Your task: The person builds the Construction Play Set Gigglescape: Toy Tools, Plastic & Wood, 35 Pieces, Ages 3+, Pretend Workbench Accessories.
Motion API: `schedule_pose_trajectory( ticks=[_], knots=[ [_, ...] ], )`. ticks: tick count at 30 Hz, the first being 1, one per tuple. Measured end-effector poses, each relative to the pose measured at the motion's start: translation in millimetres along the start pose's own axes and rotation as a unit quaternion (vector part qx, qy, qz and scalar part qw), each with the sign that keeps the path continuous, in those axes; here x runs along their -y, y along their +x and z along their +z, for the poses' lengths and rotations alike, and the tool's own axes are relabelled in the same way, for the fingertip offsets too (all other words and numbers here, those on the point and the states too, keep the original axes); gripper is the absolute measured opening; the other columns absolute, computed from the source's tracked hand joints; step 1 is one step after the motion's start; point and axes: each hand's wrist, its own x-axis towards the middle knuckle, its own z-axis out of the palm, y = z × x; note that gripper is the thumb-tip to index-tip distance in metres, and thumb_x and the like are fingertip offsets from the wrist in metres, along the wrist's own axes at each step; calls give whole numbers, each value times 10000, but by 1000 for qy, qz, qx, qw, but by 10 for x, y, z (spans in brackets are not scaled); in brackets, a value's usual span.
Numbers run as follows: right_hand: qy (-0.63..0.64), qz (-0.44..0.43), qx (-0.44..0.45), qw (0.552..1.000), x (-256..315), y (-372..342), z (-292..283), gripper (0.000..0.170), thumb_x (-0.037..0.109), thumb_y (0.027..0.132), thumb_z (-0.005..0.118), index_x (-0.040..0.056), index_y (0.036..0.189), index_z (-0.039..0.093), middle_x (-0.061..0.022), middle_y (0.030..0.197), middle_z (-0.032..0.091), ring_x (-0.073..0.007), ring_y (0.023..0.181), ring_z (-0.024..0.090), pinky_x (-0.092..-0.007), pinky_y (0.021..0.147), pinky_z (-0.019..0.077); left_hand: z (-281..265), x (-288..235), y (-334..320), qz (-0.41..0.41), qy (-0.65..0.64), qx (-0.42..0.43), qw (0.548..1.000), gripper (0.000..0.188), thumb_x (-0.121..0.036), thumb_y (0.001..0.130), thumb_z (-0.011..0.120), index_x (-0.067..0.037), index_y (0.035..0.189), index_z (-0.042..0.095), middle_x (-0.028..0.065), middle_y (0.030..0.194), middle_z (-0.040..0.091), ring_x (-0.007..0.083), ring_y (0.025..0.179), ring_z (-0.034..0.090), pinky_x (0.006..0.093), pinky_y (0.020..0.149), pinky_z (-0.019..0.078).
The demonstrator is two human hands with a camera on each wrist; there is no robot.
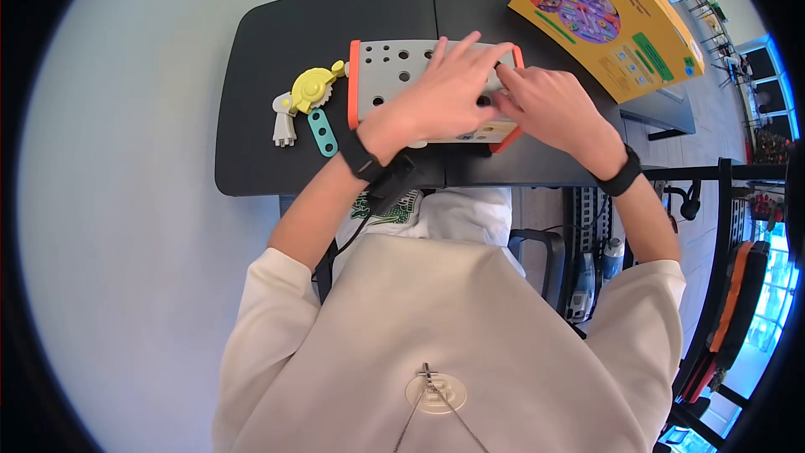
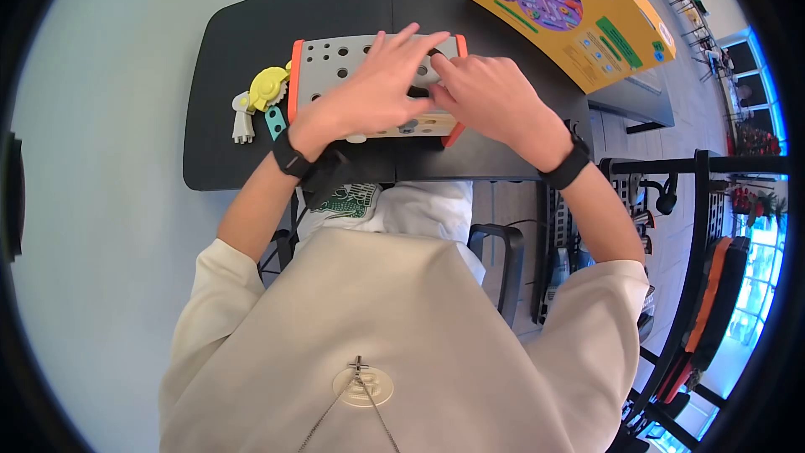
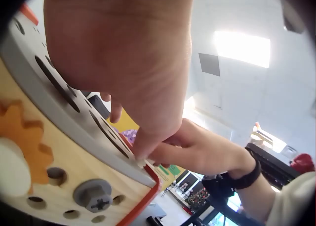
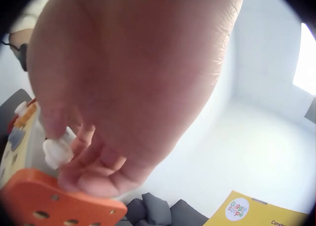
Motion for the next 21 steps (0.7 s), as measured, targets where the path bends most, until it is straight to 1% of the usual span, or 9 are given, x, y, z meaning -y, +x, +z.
schedule_pose_trajectory(
  ticks=[5,7,8,10,14,16,17,20,21],
  knots=[
    [-108,36,119,986,24,13,-78,256,296,1016,641,52,939,625,-88,567,576,-360,545,647,-430,502,487,104,-39,23,20,39,-62,997,829,-260,962,723,-73,1646,293,197,1621,444,402,1603,239,621,1299,130],
    [-32,43,16,998,36,-30,-148,232,279,1009,647,62,931,625,-80,576,584,-357,547,646,-435,502,489,32,61,-24,10,37,-44,998,846,-275,956,733,-75,1648,290,195,1622,444,398,1603,244,635,1293,133],
    [-33,45,16,998,23,-45,-154,232,279,1009,647,62,931,625,-80,576,584,-357,547,646,-435,502,489,-3,101,-45,-1,36,-27,999,862,-289,950,743,-76,1649,287,194,1623,443,395,1602,248,649,1287,136],
    [94,-29,-50,994,12,-69,-143,238,285,1012,651,64,927,631,-75,574,589,-350,550,652,-431,500,488,-23,147,-48,2,37,-23,999,866,-282,950,745,-82,1653,280,196,1623,442,394,1599,258,664,1278,141],
    [34,-14,-21,999,16,-17,-74,212,269,1015,648,60,985,627,-84,647,622,-348,624,679,-442,553,518,-3,-121,4,-6,24,13,1000,830,-224,975,718,-101,1660,266,190,1629,435,394,1587,287,691,1264,146],
    [-110,54,241,963,89,86,-205,209,251,1025,631,47,1058,597,-111,787,676,-352,732,702,-457,637,548,113,-107,-1,8,30,-20,999,820,-221,982,711,-105,1661,266,197,1626,435,398,1582,296,692,1263,148],
    [-110,53,241,963,97,71,-205,209,251,1025,631,47,1058,597,-111,787,676,-352,732,702,-457,637,548,147,-90,-2,25,36,-52,998,810,-217,988,704,-109,1661,265,204,1623,435,401,1577,306,693,1262,150],
    [-37,86,142,986,46,-28,-193,194,238,1019,640,48,1029,599,-102,779,669,-351,725,698,-461,639,549,40,16,-29,12,18,-38,999,803,-212,990,703,-108,1658,270,225,1613,438,406,1572,313,677,1267,167],
    [13,25,46,999,18,-61,-166,237,273,1033,629,43,975,620,-98,713,654,-346,670,688,-449,599,534,1,53,-33,14,18,-37,999,803,-212,990,703,-108,1658,270,225,1613,438,406,1572,313,677,1267,167]
  ],
)
